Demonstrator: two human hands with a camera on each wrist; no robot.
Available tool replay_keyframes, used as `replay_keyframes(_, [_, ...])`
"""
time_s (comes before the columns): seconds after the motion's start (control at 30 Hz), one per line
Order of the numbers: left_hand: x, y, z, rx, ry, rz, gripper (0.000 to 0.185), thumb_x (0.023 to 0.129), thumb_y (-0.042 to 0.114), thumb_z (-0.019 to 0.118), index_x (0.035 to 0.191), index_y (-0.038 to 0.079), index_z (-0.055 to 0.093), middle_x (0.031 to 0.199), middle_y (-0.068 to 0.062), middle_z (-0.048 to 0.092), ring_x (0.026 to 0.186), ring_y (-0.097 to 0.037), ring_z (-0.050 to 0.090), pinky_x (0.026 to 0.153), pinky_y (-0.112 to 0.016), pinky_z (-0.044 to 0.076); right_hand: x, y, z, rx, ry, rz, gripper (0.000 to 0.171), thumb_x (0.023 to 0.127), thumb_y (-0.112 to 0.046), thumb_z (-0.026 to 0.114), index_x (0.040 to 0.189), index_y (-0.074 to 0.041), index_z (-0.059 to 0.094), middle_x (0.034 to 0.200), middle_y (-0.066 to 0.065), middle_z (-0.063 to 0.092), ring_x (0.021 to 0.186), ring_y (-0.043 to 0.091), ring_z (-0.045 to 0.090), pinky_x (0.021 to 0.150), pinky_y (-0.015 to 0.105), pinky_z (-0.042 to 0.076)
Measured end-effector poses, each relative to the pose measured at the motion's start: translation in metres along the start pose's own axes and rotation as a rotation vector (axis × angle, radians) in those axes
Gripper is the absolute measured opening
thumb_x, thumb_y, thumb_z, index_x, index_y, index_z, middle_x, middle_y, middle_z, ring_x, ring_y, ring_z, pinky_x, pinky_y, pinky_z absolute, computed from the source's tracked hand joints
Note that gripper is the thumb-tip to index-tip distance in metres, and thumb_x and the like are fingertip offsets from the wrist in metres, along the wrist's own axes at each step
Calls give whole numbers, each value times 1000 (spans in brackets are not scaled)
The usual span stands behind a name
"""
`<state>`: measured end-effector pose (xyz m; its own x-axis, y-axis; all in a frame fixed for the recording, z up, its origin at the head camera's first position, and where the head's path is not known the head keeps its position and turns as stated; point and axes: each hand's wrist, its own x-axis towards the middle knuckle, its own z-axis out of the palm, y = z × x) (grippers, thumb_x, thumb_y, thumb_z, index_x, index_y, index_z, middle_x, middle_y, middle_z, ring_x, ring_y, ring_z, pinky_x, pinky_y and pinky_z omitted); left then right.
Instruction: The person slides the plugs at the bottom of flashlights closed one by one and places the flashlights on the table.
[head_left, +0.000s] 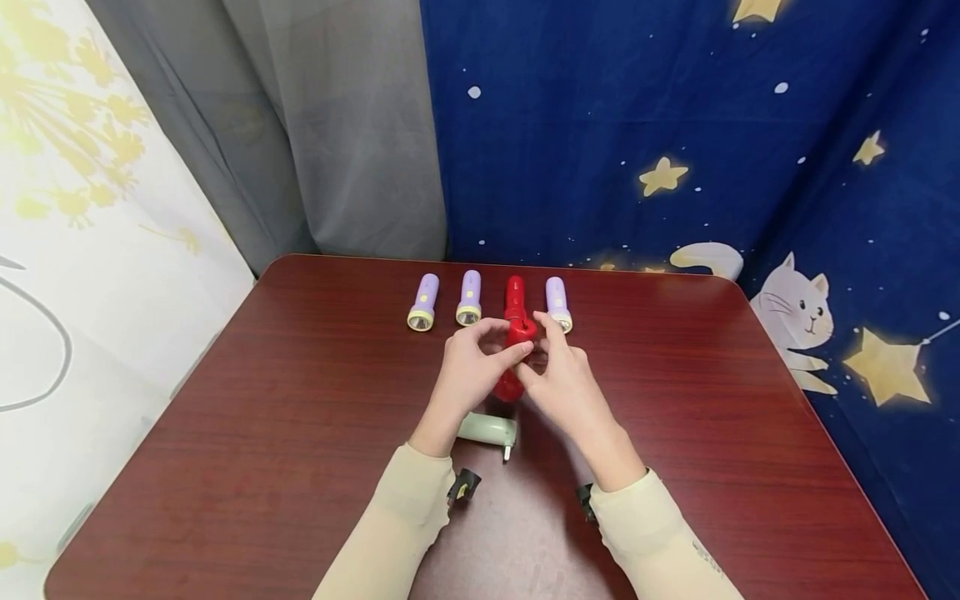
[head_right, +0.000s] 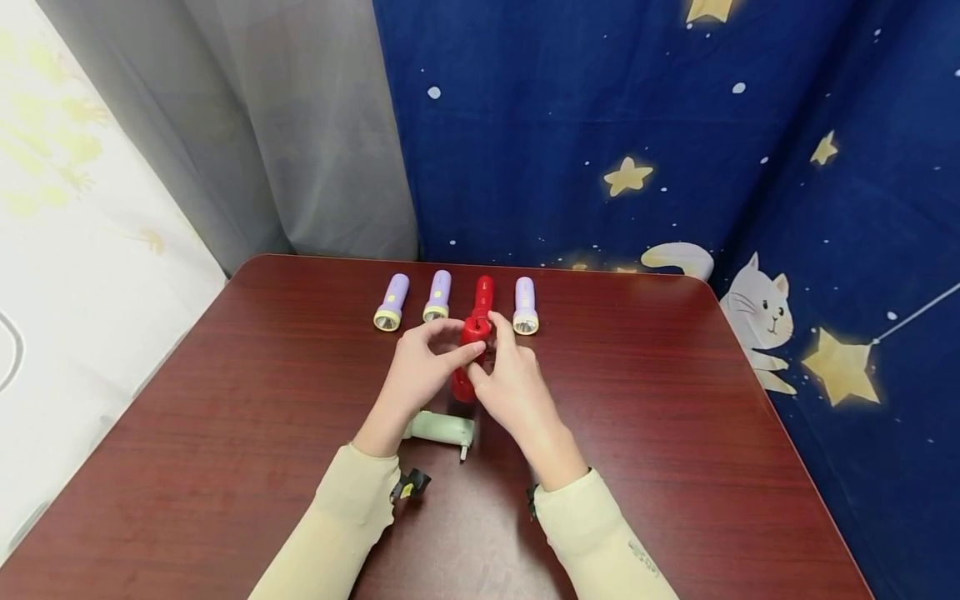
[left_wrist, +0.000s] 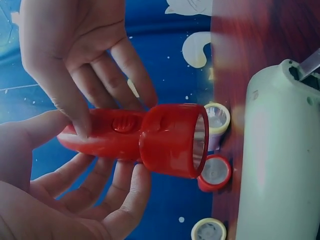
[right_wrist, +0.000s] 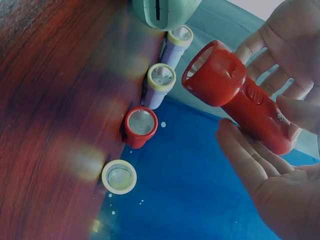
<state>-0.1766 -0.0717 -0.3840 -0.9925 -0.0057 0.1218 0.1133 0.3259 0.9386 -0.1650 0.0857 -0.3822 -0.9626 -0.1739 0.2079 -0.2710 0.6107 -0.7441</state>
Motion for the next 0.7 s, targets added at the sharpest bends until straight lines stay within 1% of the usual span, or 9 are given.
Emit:
replay_keyframes(0.07, [0, 1, -2, -9, 7, 3, 43, 92, 29, 84, 127, 8, 75, 119, -12, 79, 102, -27, 78, 89, -43, 66, 0, 0, 0, -19, -16, 34, 74, 96, -24, 77, 159, -6, 42, 128, 16, 78, 115, 31, 77, 103, 51, 60])
replay_keyframes(0.13, [1, 2, -3, -19, 11, 1, 44, 92, 30, 84, 129, 8, 74, 121, -12, 79, 103, -28, 78, 88, -44, 66, 1, 1, 1, -31, -34, 64, 69, 95, -28, 79, 154, -6, 50, 128, 16, 77, 115, 31, 77, 103, 51, 60])
replay_keyframes(0.23, [2, 3, -5, -28, 14, 1, 44, 92, 32, 84, 129, 10, 74, 122, -11, 78, 105, -29, 78, 86, -44, 66, 1, 3, 4, -43, -47, 87, 57, 94, -31, 81, 142, -7, 62, 125, 15, 78, 110, 30, 79, 98, 49, 62])
replay_keyframes(0.3, [3, 3, -6, -24, 14, 0, 44, 93, 33, 83, 130, 10, 74, 122, -11, 78, 105, -29, 77, 86, -44, 66, 2, 5, 5, -45, -45, 92, 50, 94, -32, 82, 135, -7, 67, 120, 14, 80, 105, 28, 80, 95, 47, 63])
replay_keyframes(0.37, [4, 3, -6, -21, 8, -6, 44, 94, 33, 82, 131, 10, 73, 122, -11, 78, 105, -29, 77, 86, -43, 66, 2, 6, 5, -51, -35, 88, 46, 94, -32, 81, 131, -7, 69, 115, 13, 80, 101, 26, 80, 92, 46, 64])
replay_keyframes(0.53, [5, 2, -7, -14, -34, -20, 46, 96, 34, 79, 136, 11, 71, 126, -11, 77, 111, -28, 77, 91, -44, 65, 4, 10, 5, -49, -21, 82, 47, 95, -31, 80, 131, -4, 68, 113, 13, 80, 99, 25, 79, 91, 45, 64])
replay_keyframes(0.63, [6, 3, -10, 27, -61, 3, 47, 98, 33, 76, 138, 11, 69, 129, -10, 76, 115, -28, 76, 94, -43, 64, 7, 13, 3, -56, -17, 75, 47, 96, -30, 79, 132, -3, 68, 111, 14, 80, 97, 26, 79, 90, 45, 64])
replay_keyframes(0.7, [6, 3, -14, 82, -87, 29, 46, 99, 32, 75, 139, 10, 68, 130, -10, 76, 116, -27, 76, 96, -44, 63, 10, 15, 1, -77, -6, 63, 46, 97, -30, 79, 132, -3, 67, 108, 14, 80, 95, 26, 78, 88, 45, 64])
